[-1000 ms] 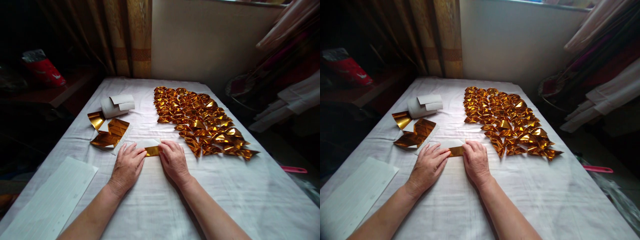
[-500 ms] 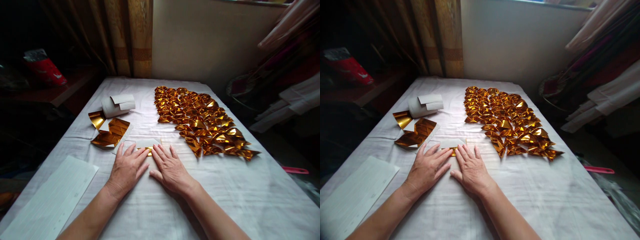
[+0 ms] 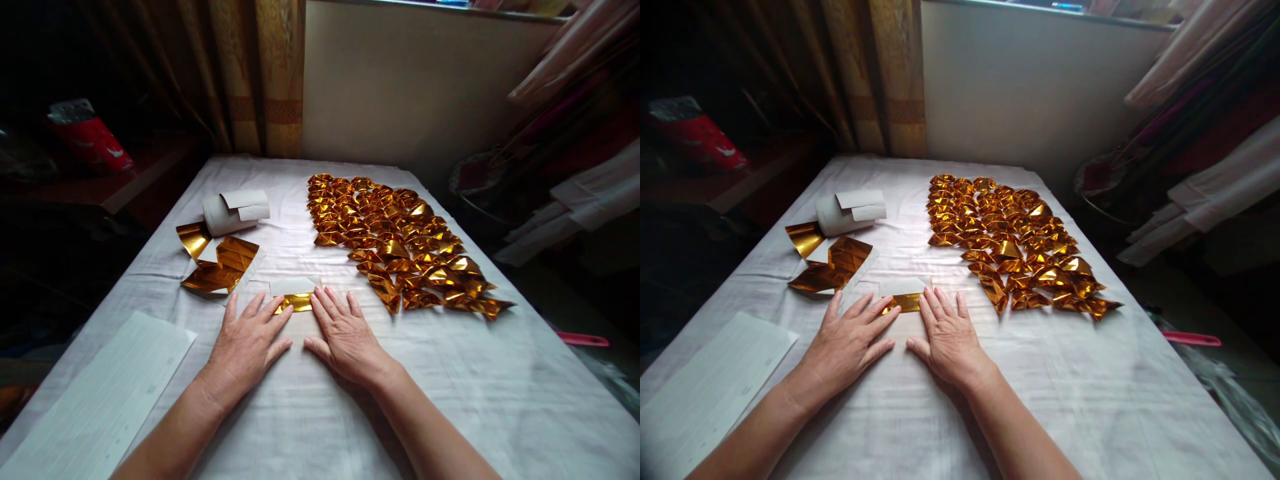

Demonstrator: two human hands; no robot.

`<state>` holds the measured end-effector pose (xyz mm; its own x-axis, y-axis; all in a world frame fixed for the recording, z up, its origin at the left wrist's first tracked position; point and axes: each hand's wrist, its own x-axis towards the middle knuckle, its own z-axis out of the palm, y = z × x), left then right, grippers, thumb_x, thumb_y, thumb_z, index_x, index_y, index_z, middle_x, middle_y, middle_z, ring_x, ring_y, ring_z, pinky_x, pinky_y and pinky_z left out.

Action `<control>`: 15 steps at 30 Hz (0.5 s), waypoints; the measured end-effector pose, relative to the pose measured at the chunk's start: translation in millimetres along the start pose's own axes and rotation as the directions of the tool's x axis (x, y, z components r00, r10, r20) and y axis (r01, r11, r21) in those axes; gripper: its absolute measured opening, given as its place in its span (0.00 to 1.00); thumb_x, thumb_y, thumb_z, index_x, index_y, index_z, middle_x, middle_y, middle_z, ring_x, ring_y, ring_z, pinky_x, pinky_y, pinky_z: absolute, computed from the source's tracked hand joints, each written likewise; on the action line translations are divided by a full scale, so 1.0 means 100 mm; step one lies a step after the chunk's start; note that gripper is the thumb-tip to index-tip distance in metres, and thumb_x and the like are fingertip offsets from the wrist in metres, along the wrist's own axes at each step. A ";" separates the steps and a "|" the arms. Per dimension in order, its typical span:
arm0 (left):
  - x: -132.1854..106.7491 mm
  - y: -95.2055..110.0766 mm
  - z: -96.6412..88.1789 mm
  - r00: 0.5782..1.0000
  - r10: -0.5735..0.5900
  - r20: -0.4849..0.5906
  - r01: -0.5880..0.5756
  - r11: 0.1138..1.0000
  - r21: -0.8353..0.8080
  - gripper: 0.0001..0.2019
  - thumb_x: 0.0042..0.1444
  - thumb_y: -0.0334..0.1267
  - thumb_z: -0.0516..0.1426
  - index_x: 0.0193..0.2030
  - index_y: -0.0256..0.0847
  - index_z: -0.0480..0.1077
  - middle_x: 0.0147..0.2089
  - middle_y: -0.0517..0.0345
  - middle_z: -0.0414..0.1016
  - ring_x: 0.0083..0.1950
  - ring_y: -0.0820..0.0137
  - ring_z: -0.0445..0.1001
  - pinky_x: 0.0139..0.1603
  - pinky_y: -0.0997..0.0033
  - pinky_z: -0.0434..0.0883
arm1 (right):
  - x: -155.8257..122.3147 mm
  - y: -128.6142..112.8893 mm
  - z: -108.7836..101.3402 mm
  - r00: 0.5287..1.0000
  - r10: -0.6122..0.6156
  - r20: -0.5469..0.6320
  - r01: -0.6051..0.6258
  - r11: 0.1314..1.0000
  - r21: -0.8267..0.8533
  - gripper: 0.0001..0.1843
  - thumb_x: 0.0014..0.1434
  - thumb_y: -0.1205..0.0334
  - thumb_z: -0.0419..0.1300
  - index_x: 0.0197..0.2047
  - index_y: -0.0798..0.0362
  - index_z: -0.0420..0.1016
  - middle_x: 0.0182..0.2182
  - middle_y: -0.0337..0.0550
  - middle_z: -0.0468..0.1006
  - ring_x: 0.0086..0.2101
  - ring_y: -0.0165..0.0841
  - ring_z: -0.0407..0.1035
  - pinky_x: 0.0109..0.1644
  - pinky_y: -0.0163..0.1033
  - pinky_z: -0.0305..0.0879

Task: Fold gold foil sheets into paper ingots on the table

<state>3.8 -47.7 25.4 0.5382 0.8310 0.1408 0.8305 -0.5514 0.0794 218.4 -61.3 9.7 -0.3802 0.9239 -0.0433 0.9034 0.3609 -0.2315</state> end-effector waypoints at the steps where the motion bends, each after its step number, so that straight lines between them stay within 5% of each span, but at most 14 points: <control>1: -0.01 -0.04 -0.02 1.000 0.003 0.021 -0.003 1.000 0.001 0.19 0.61 0.47 0.57 0.59 0.54 0.70 0.64 0.55 0.70 0.65 0.49 0.64 0.67 0.29 0.43 | 0.00 0.00 -0.01 1.000 0.003 0.007 -0.003 1.000 0.004 0.41 0.65 0.37 0.47 0.71 0.56 0.50 0.70 0.51 0.47 0.69 0.46 0.42 0.71 0.61 0.37; 9: -0.13 -0.29 -0.08 0.987 0.047 0.153 -0.043 0.999 -0.033 0.25 0.60 0.44 0.58 0.64 0.53 0.64 0.67 0.53 0.66 0.67 0.48 0.61 0.67 0.30 0.44 | 0.00 0.00 0.00 1.000 0.013 0.002 -0.013 1.000 -0.003 0.41 0.65 0.38 0.47 0.72 0.55 0.50 0.71 0.50 0.45 0.69 0.45 0.41 0.71 0.60 0.36; 15: -0.03 -0.27 -0.01 0.999 0.026 -0.032 -0.026 1.000 -0.014 0.13 0.61 0.41 0.57 0.52 0.52 0.75 0.67 0.51 0.66 0.67 0.51 0.62 0.66 0.33 0.49 | 0.04 0.06 0.06 0.997 -0.011 -0.071 0.009 1.000 -0.024 0.38 0.66 0.40 0.49 0.71 0.53 0.53 0.70 0.51 0.48 0.69 0.45 0.43 0.70 0.60 0.38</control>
<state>-20.2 -35.5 23.7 0.5543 0.8138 0.1744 0.8141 -0.5738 0.0898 220.7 -56.2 2.2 -0.3749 0.9267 0.0281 0.9044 0.3722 -0.2087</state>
